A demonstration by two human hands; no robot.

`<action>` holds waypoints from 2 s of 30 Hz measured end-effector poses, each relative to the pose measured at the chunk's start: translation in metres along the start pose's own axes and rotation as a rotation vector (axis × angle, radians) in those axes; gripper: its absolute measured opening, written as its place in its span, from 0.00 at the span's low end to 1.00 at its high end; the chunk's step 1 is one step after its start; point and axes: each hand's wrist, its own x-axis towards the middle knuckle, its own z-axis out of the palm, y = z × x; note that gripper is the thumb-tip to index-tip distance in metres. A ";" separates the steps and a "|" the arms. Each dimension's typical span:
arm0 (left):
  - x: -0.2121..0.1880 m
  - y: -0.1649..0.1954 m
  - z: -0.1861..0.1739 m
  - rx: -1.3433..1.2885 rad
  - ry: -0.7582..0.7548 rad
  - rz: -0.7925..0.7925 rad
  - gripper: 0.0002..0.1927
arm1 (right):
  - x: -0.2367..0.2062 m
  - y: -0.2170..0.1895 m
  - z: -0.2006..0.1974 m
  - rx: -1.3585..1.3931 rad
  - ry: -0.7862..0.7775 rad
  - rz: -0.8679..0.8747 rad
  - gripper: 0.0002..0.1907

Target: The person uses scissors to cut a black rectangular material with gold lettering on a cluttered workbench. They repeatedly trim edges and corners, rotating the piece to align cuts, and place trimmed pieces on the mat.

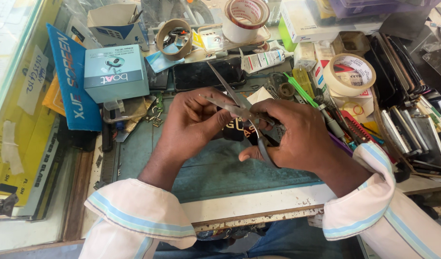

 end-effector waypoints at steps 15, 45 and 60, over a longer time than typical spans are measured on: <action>-0.004 0.019 0.002 0.204 -0.004 0.003 0.07 | -0.002 0.001 -0.001 0.025 -0.054 -0.003 0.35; -0.005 0.039 -0.008 0.177 -0.013 -0.127 0.09 | 0.001 0.007 -0.007 0.172 -0.077 0.049 0.33; -0.004 0.038 -0.010 0.290 -0.038 -0.037 0.08 | 0.002 0.004 -0.002 0.050 -0.022 0.026 0.34</action>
